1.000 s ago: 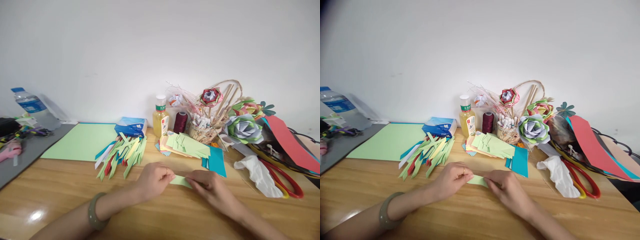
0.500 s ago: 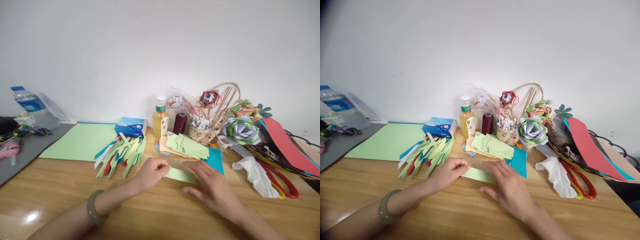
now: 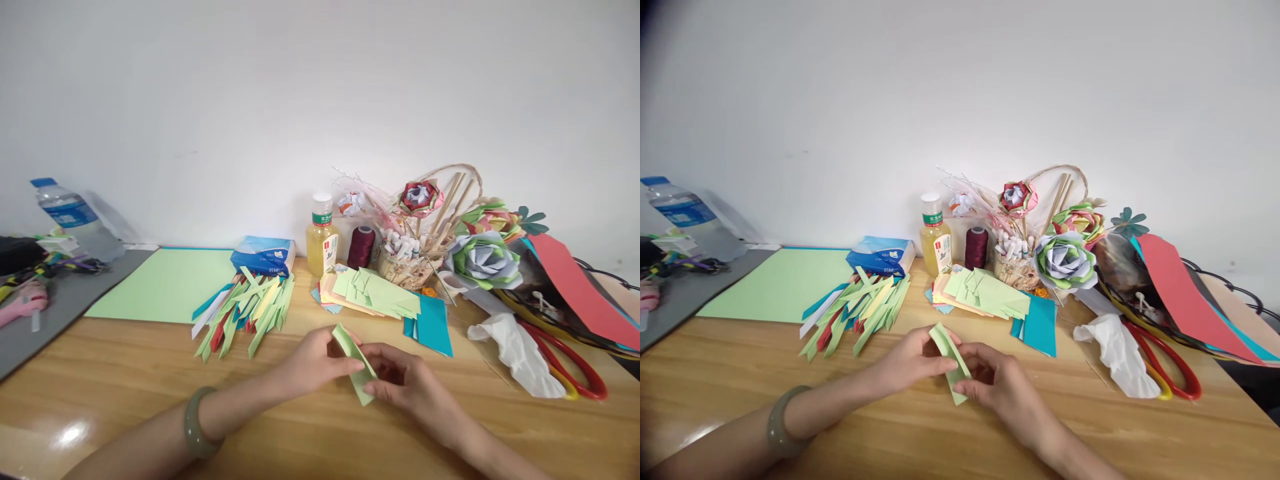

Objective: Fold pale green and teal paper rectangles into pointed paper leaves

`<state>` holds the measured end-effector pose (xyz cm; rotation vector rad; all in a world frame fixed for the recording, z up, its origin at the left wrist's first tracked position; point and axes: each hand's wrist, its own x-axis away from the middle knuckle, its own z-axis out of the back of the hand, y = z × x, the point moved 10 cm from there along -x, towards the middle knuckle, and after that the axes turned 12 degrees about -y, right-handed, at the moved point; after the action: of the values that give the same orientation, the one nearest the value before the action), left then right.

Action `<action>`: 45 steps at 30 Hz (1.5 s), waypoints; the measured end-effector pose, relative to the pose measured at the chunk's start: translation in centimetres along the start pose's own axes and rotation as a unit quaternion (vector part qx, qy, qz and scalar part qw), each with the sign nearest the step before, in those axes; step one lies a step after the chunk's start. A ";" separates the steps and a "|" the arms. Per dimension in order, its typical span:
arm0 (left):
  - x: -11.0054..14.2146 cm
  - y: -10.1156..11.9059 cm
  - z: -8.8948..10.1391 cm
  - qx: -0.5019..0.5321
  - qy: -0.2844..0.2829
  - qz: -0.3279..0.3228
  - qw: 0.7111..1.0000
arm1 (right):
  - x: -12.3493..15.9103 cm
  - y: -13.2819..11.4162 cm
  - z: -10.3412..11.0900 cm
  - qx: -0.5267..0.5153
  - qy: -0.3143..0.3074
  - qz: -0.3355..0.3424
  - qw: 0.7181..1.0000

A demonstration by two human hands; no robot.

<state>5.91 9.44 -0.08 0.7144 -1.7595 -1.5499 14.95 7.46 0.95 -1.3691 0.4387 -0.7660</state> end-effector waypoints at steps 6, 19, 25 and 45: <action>-0.2 0.1 0.4 -0.012 0.005 -0.013 1.000 | 0.7 -0.1 1.4 0.139 0.060 0.010 0.988; 0.2 -1.1 1.0 -0.180 0.015 0.060 0.982 | 3.6 -6.6 -3.3 0.639 0.104 0.290 0.705; 0.7 -0.6 1.2 -0.355 0.042 0.107 0.928 | 1.4 -3.9 -1.6 0.536 0.037 0.174 0.825; 1.1 0.7 1.2 -0.430 0.083 0.095 0.894 | 1.2 -3.2 -0.9 0.495 0.082 0.146 0.853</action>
<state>4.33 9.46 0.67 0.2023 -0.8250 -1.8302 14.47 5.94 4.07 -0.2568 0.2945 -0.6947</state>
